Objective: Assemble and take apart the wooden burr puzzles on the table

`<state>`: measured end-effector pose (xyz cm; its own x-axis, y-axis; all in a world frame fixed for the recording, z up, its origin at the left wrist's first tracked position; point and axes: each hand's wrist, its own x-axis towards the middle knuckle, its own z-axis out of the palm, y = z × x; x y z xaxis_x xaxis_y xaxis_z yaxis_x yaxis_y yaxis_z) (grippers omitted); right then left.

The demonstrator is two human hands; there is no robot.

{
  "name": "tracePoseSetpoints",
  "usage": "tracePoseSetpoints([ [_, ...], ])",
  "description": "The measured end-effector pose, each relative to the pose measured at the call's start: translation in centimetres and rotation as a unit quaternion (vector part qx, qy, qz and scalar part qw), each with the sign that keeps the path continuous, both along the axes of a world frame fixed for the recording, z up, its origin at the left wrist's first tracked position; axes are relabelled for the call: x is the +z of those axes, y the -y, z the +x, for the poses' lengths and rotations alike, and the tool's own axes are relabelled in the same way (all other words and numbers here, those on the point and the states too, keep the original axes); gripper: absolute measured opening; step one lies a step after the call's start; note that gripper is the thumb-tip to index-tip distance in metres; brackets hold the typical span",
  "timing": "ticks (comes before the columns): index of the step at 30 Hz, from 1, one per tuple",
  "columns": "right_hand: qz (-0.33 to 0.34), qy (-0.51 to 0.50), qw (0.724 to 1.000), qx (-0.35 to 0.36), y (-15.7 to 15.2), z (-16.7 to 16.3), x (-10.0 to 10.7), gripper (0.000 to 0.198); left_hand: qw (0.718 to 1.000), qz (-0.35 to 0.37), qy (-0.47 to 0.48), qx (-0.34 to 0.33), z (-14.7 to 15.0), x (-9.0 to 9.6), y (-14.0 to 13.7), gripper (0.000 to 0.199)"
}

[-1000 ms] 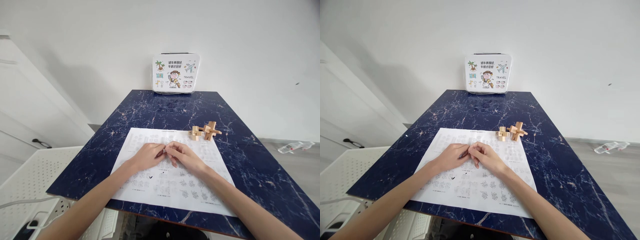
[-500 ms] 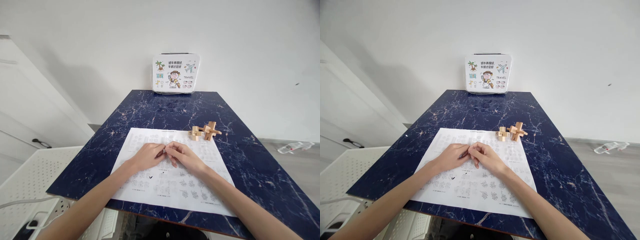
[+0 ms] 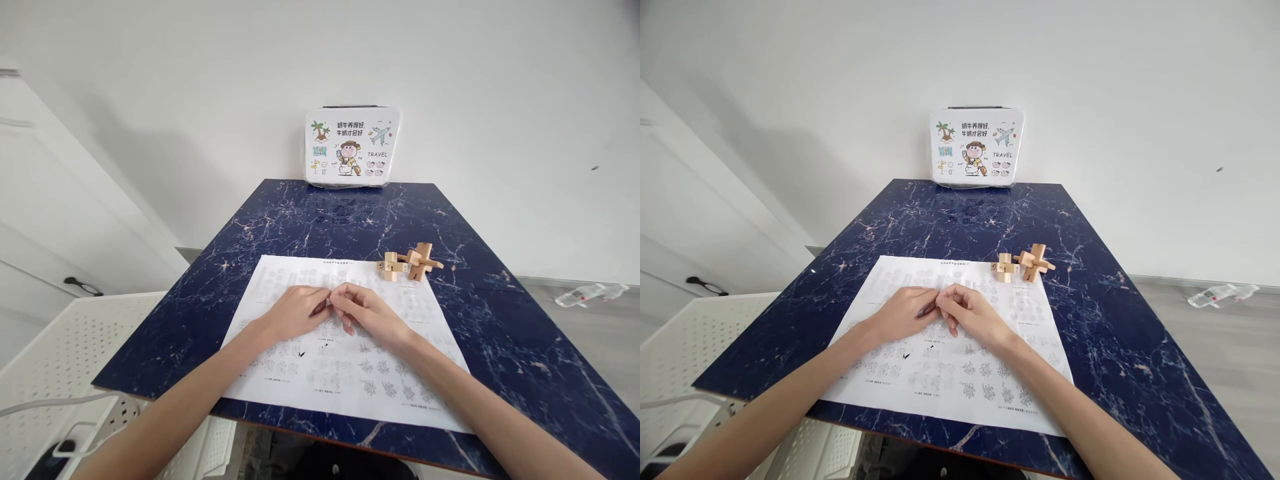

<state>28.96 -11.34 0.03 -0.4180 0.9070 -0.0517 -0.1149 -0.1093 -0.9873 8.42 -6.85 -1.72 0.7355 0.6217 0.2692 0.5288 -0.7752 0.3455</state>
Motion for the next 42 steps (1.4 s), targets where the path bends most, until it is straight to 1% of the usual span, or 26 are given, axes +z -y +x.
tracePoseSetpoints([
  [18, -0.001, 0.006, 1.000, 0.002, 0.12, -0.01, 0.11, 0.038, 1.000, 0.001, 0.006, -0.002, 0.06, 0.19, 0.17, 0.018],
  [25, -0.002, 0.004, 1.000, -0.001, 0.02, -0.02, -0.19, 0.035, 1.000, 0.012, 0.000, -0.001, 0.06, 0.12, 0.16, 0.018],
  [31, -0.008, -0.001, 1.000, -0.002, 0.03, -0.04, -0.02, 0.037, 1.000, 0.011, 0.005, 0.000, 0.07, 0.12, 0.13, 0.019],
  [42, 0.000, -0.003, 1.000, 0.000, 0.04, -0.01, -0.05, 0.037, 1.000, 0.009, 0.004, -0.001, 0.01, 0.09, 0.10, 0.019],
])
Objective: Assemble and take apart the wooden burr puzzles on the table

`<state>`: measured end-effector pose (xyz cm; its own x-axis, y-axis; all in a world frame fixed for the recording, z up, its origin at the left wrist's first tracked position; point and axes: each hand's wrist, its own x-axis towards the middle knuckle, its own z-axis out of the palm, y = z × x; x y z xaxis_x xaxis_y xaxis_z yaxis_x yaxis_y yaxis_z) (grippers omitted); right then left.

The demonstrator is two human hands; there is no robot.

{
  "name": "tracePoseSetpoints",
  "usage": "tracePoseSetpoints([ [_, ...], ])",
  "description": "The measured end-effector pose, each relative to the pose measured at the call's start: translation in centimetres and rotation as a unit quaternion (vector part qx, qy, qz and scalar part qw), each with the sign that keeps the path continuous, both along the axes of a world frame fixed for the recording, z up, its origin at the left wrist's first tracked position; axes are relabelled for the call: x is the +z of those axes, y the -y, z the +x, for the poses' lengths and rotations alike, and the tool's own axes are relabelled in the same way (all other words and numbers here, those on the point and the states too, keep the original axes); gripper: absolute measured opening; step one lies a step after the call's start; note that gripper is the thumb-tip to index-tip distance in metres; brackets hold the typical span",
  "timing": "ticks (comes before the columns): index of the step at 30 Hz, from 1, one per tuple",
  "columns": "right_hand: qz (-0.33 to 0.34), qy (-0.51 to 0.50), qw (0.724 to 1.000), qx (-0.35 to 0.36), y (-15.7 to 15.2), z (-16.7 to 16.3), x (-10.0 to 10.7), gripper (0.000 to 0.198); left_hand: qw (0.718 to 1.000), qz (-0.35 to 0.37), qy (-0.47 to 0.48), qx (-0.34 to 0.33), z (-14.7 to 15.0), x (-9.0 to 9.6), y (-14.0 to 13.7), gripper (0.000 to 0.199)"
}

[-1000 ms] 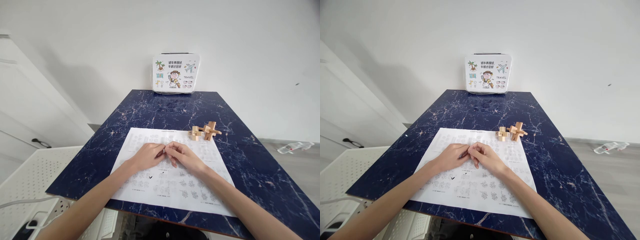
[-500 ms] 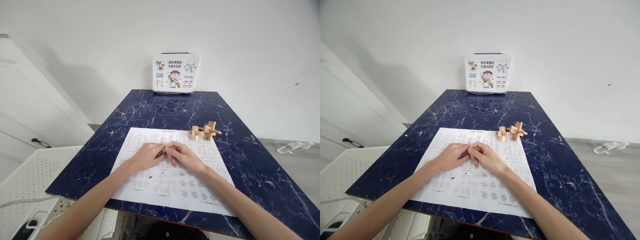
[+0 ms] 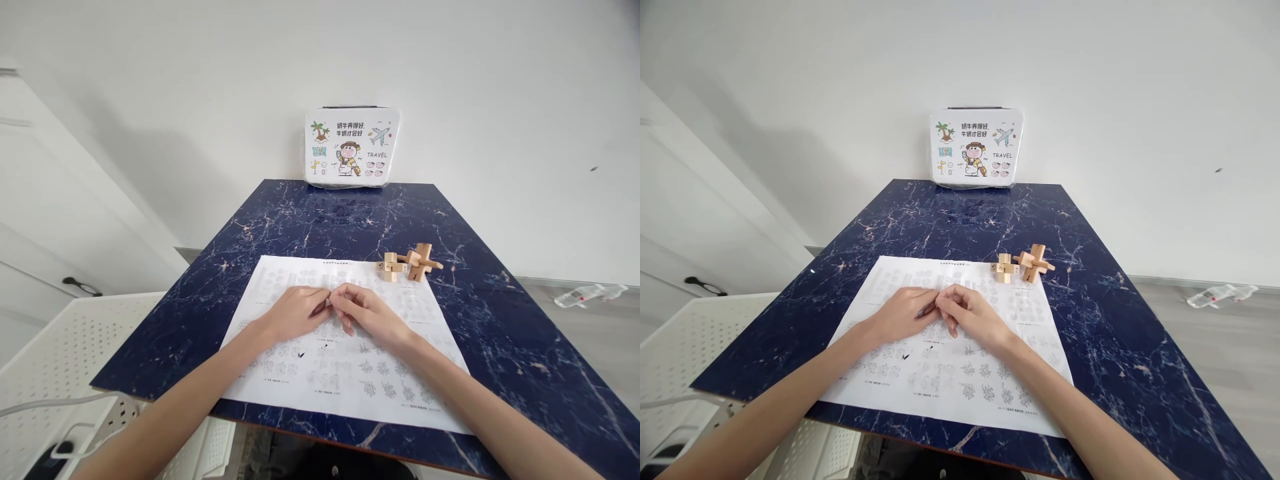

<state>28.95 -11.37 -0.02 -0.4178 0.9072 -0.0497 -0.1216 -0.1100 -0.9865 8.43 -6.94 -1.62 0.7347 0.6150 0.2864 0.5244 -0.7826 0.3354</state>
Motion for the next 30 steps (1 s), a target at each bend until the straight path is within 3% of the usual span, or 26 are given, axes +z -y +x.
tracePoseSetpoints([
  [30, -0.005, -0.013, 1.000, 0.000, 0.08, 0.02, -0.03, 0.034, 1.000, -0.015, -0.008, -0.003, 0.01, 0.20, 0.08, 0.016],
])
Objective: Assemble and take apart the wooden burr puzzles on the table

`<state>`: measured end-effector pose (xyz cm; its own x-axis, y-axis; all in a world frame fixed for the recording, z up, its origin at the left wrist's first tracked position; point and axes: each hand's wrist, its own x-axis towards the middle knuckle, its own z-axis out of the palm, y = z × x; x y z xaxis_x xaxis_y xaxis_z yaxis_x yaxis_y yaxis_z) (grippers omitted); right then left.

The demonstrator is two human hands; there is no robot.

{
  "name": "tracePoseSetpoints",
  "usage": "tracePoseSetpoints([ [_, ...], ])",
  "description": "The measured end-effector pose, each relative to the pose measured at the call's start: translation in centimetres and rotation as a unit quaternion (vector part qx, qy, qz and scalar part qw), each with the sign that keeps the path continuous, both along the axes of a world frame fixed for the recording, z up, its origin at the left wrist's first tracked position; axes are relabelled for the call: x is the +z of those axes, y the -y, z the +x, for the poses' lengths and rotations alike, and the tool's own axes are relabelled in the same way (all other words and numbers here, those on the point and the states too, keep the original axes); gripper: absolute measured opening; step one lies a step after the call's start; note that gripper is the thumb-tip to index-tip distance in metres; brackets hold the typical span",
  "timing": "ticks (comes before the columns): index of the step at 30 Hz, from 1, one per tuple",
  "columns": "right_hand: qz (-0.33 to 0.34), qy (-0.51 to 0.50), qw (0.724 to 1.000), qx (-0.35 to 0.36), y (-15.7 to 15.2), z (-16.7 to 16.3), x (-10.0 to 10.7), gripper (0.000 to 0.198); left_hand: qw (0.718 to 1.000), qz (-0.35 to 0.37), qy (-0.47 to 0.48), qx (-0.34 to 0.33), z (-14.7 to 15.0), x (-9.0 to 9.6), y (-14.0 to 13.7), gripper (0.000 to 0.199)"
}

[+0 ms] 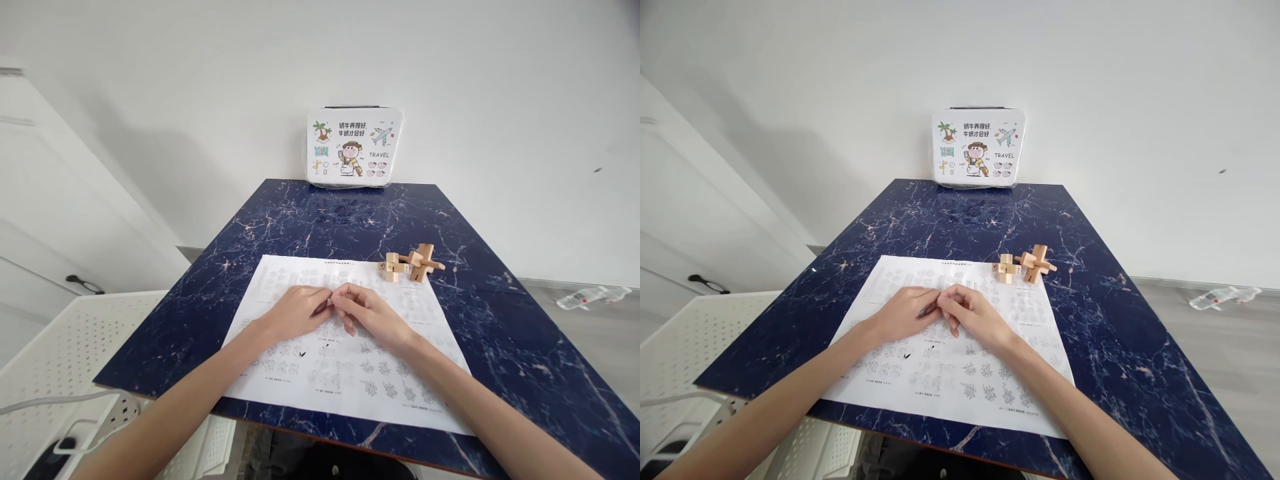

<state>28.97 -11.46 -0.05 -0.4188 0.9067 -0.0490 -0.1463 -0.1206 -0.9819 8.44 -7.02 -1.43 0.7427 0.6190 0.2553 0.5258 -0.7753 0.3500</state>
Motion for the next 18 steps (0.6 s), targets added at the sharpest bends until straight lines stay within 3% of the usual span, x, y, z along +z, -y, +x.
tracePoseSetpoints([
  [9, 0.019, 0.017, 1.000, -0.014, 0.0, 0.1, -0.4, 0.032, 1.000, 0.022, 0.000, 0.005, 0.0, 0.0, 0.1, 0.022],
  [12, 0.122, 0.107, 0.981, -0.102, -0.3, 0.9, -0.5, 0.026, 1.000, 0.017, 0.002, 0.005, 0.0, 0.2, 0.1, 0.017],
  [14, 0.260, 0.212, 0.917, -0.214, -0.8, 2.2, -0.5, 0.020, 1.000, 0.003, 0.010, 0.002, 0.0, 0.2, 0.2, 0.019],
  [16, 0.388, 0.295, 0.818, -0.306, -1.6, 3.9, -0.2, 0.014, 1.000, -0.011, 0.015, -0.001, -0.1, 0.3, 0.2, 0.020],
  [18, 0.449, 0.340, 0.730, -0.388, -2.6, 5.9, 0.0, 0.011, 1.000, -0.019, 0.017, -0.003, -0.1, 0.3, 0.2, 0.021],
])
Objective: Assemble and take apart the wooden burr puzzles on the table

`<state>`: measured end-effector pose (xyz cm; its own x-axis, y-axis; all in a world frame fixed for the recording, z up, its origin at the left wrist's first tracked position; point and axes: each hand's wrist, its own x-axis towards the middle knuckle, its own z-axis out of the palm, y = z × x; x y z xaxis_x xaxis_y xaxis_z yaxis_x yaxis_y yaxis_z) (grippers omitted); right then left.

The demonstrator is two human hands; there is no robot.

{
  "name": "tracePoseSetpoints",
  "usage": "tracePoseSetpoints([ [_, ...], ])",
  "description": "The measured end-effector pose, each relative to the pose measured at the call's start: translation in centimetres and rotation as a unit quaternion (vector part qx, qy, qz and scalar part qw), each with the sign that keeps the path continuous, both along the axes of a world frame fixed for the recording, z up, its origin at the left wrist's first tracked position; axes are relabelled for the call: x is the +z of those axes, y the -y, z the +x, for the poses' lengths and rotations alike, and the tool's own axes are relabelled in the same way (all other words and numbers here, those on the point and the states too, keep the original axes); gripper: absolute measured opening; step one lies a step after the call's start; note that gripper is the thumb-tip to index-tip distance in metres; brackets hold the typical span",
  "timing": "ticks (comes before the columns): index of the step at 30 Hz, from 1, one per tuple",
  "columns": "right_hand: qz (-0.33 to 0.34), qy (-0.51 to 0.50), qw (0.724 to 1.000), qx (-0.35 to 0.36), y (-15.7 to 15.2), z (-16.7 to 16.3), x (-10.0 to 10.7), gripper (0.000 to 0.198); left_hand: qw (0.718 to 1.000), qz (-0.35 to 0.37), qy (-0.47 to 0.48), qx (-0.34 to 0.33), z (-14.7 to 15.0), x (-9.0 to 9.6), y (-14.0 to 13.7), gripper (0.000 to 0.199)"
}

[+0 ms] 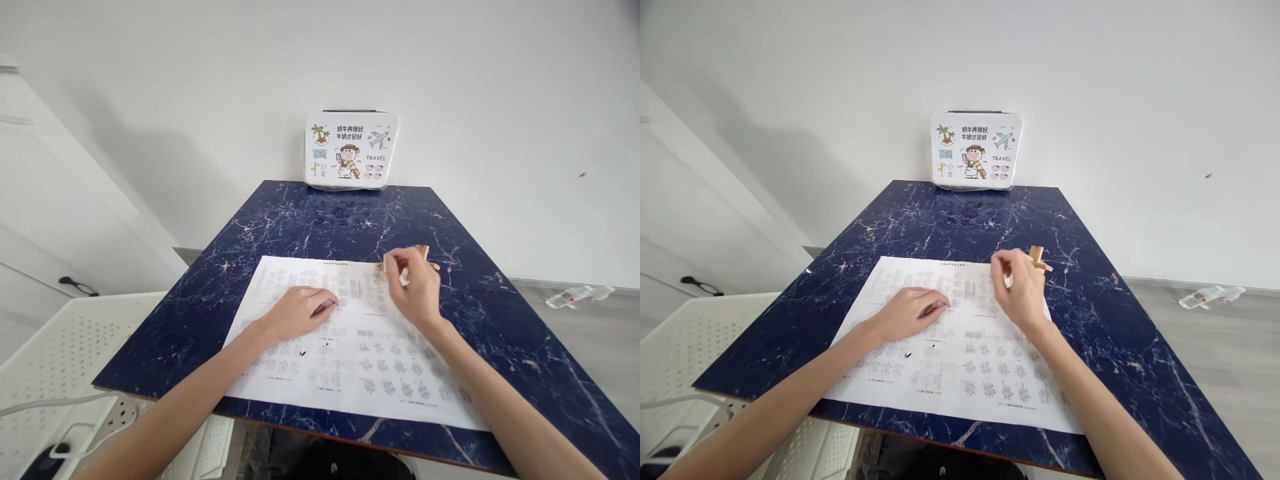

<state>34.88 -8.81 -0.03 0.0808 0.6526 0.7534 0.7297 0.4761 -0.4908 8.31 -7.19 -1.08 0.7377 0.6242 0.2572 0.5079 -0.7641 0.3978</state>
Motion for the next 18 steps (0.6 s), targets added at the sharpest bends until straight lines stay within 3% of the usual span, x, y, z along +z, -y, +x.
tracePoseSetpoints([
  [3, 0.068, 0.016, 0.992, -0.102, -1.6, 2.8, -0.2, 0.021, 1.000, -0.008, -0.001, -0.002, -0.1, 0.1, 0.0, 0.022],
  [5, 0.056, 0.009, 0.987, -0.151, -2.5, 4.3, -0.9, 0.028, 1.000, -0.012, -0.003, -0.003, -0.1, 0.2, 0.0, 0.022],
  [11, -0.074, -0.111, 0.976, -0.171, -4.1, 6.4, -3.7, 0.031, 1.000, -0.013, -0.006, -0.001, -0.3, 0.2, -0.1, 0.022],
  [18, -0.193, -0.219, 0.945, -0.148, -4.7, 6.9, -4.0, 0.043, 1.000, -0.011, -0.011, -0.007, -0.3, 0.2, -0.2, 0.023],
])
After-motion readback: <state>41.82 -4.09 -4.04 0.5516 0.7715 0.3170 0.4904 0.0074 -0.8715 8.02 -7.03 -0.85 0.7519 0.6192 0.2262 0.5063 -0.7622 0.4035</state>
